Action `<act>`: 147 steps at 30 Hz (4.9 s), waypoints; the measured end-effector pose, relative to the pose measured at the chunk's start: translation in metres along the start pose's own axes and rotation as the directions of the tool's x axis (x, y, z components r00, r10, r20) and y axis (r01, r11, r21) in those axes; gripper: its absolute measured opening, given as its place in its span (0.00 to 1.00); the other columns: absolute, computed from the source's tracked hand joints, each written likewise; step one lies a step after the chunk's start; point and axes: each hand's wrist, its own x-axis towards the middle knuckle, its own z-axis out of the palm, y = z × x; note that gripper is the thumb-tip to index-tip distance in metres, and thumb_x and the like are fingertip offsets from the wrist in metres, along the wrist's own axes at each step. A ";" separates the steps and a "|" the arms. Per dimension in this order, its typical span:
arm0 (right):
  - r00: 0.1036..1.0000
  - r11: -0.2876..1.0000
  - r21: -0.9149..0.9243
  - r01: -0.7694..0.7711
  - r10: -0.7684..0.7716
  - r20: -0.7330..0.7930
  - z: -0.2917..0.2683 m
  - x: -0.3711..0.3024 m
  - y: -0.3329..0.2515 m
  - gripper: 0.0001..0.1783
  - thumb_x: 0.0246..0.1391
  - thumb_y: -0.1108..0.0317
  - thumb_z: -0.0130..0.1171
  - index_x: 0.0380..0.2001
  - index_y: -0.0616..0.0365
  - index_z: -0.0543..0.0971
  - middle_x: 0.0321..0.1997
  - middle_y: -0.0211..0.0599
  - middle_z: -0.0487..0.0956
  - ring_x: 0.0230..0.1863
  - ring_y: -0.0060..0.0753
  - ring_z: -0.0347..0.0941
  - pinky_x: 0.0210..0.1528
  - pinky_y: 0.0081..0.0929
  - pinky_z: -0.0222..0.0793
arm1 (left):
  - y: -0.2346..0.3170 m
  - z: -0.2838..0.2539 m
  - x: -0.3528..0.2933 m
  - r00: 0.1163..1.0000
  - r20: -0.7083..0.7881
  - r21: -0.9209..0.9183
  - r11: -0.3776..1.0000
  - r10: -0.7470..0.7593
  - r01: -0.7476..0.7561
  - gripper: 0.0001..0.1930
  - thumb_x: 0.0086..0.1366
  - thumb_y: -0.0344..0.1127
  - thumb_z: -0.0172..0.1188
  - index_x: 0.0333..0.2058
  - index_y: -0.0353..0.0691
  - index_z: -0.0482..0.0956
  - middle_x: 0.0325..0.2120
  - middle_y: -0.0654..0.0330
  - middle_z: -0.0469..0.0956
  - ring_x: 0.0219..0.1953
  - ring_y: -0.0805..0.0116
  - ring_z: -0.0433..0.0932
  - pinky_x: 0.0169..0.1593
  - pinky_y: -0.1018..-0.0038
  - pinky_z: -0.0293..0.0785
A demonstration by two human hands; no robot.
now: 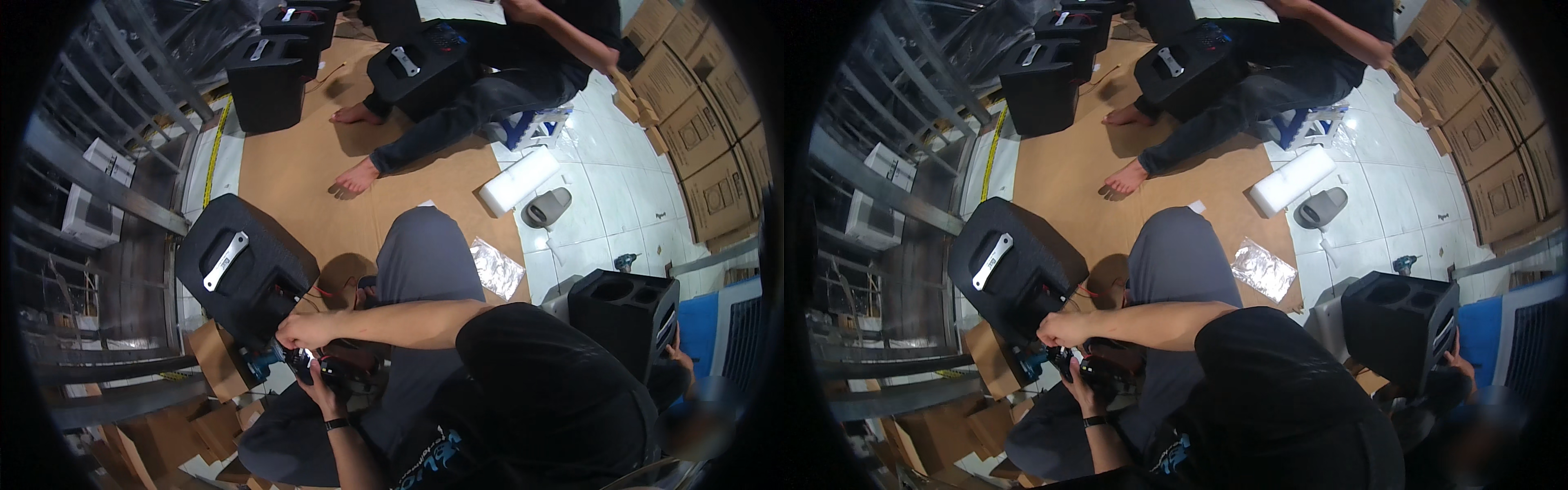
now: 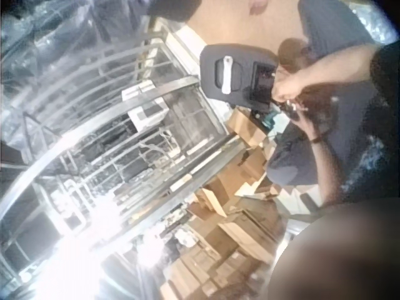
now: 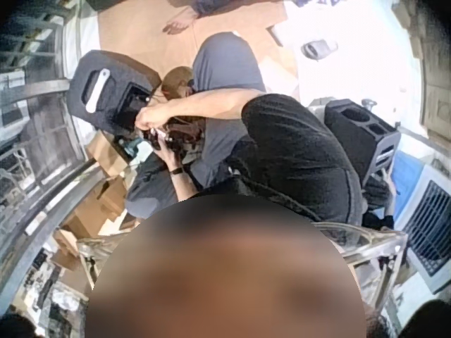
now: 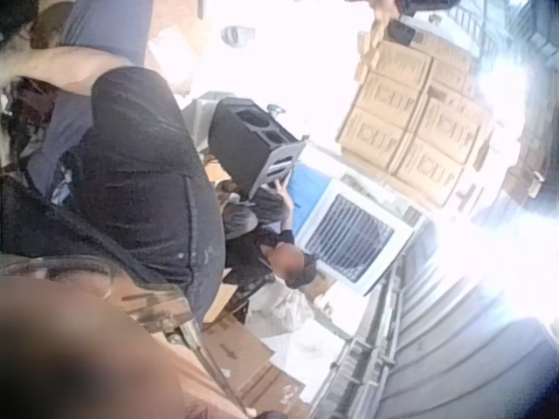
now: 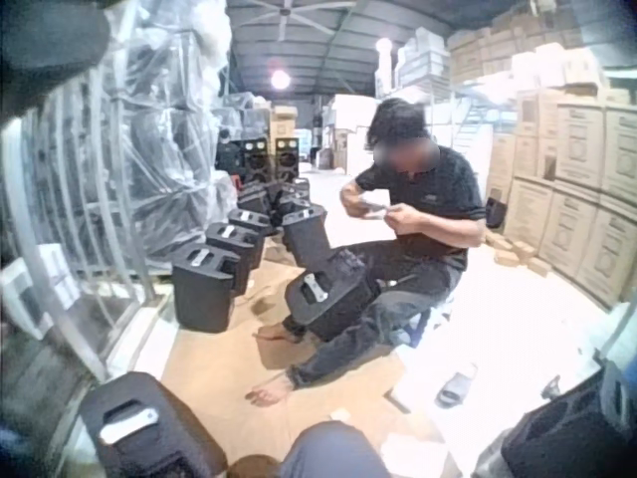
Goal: The person opens a cardboard box, removes a plastic-wrapped electronic device, and begins assembling it by connecting wires and using a lighter to heat a connector. The task involves handling a circuit board, wires, and a lighter.
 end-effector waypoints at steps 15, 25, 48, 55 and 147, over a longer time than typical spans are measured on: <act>0.972 0.974 -0.096 -0.203 0.213 0.099 -0.031 -0.007 -0.012 0.10 0.50 0.80 0.69 0.38 0.61 0.88 0.33 0.38 0.85 0.40 0.34 0.85 0.41 0.28 0.80 | -0.037 -0.012 0.017 0.964 -0.265 0.064 0.998 0.033 -0.016 0.56 0.56 0.42 0.80 0.72 0.28 0.49 0.58 0.49 0.73 0.57 0.63 0.77 0.60 0.70 0.74; 0.988 0.966 -0.253 -0.052 0.087 0.130 -0.019 0.000 -0.017 0.07 0.48 0.75 0.69 0.33 0.61 0.83 0.34 0.43 0.85 0.38 0.50 0.83 0.45 0.41 0.77 | -0.033 -0.010 0.017 0.968 -0.249 0.070 0.997 -0.011 0.029 0.69 0.47 0.51 0.84 0.73 0.19 0.44 0.55 0.47 0.78 0.56 0.63 0.78 0.62 0.70 0.71; 0.988 0.932 -0.362 0.030 0.028 0.154 -0.011 -0.010 -0.019 0.09 0.45 0.77 0.67 0.30 0.58 0.77 0.30 0.38 0.78 0.35 0.48 0.79 0.37 0.41 0.74 | -0.030 -0.006 0.012 0.950 -0.310 0.206 0.974 -0.026 0.094 0.74 0.41 0.61 0.84 0.72 0.19 0.46 0.56 0.40 0.78 0.59 0.55 0.79 0.63 0.67 0.73; 0.987 0.935 -0.347 0.072 -0.017 0.160 -0.006 -0.013 -0.016 0.10 0.45 0.76 0.68 0.31 0.58 0.76 0.29 0.40 0.75 0.35 0.51 0.78 0.39 0.45 0.74 | -0.021 -0.003 0.008 0.950 -0.313 0.222 0.973 0.005 0.068 0.74 0.41 0.60 0.84 0.72 0.20 0.47 0.56 0.40 0.79 0.58 0.55 0.80 0.63 0.66 0.74; 0.965 0.927 -0.361 -0.099 0.178 0.192 -0.007 -0.014 -0.017 0.16 0.52 0.80 0.59 0.41 0.56 0.89 0.38 0.50 0.86 0.40 0.53 0.84 0.46 0.41 0.81 | -0.035 -0.010 0.019 0.961 -0.260 0.258 0.966 0.092 -0.022 0.72 0.41 0.63 0.83 0.70 0.19 0.51 0.55 0.39 0.79 0.58 0.51 0.80 0.64 0.64 0.73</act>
